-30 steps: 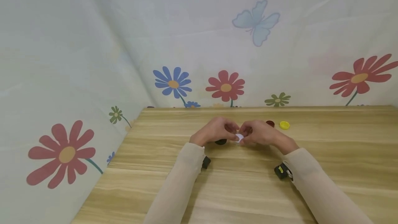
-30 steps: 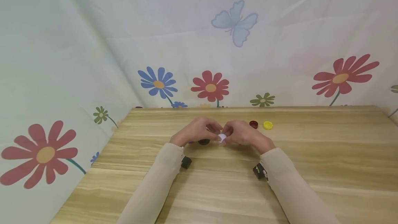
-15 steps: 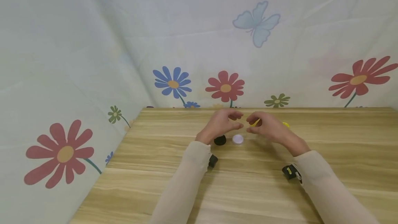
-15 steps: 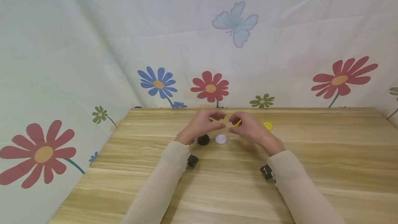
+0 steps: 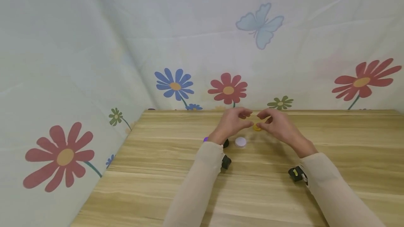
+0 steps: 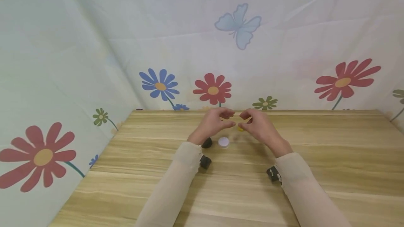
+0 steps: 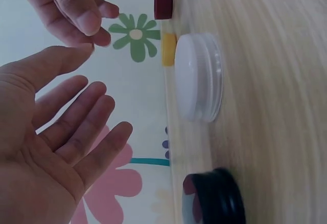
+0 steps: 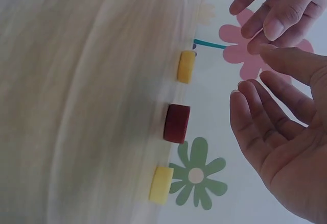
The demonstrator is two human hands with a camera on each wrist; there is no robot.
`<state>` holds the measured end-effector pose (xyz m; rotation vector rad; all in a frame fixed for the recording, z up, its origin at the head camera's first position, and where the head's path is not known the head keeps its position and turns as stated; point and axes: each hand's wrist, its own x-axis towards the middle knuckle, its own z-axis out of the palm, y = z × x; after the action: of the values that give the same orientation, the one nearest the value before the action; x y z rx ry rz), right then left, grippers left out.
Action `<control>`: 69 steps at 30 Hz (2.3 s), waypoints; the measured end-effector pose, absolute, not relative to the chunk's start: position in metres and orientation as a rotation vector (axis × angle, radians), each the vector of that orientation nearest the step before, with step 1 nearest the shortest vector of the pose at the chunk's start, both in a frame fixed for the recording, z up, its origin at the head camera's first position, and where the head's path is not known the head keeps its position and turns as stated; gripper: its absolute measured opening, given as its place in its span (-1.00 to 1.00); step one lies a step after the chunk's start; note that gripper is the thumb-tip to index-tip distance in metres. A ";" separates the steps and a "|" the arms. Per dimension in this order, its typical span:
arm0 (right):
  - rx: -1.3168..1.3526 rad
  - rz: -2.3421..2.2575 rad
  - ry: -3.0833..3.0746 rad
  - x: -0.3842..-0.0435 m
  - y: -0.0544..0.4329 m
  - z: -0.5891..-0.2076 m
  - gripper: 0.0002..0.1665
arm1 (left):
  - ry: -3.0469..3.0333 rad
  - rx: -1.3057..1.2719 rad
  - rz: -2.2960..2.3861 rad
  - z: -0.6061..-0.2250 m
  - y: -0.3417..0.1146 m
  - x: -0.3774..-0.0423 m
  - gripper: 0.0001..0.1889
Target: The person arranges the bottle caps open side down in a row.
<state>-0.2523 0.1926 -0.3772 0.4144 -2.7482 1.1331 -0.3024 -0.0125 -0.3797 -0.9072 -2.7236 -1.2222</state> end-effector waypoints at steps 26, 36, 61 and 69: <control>0.357 1.112 -2.830 -0.264 0.200 -0.391 -0.50 | -2.801 -0.898 -1.098 -0.395 0.010 -0.313 -0.59; 0.393 1.052 -2.855 -0.270 0.201 -0.395 -0.52 | -2.885 -0.860 -1.125 -0.396 0.013 -0.313 -0.57; 0.416 0.994 -2.878 -0.271 0.194 -0.402 -0.59 | -2.923 -0.952 -0.993 -0.400 0.014 -0.312 -0.71; 0.416 0.984 -2.888 -0.271 0.194 -0.403 -0.59 | -2.912 -0.976 -1.017 -0.400 0.013 -0.309 -0.72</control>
<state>-0.2711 0.1941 -0.4032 0.4156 -2.8881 0.9836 -0.3094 0.0125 -0.4001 -0.9756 -2.9123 -1.0173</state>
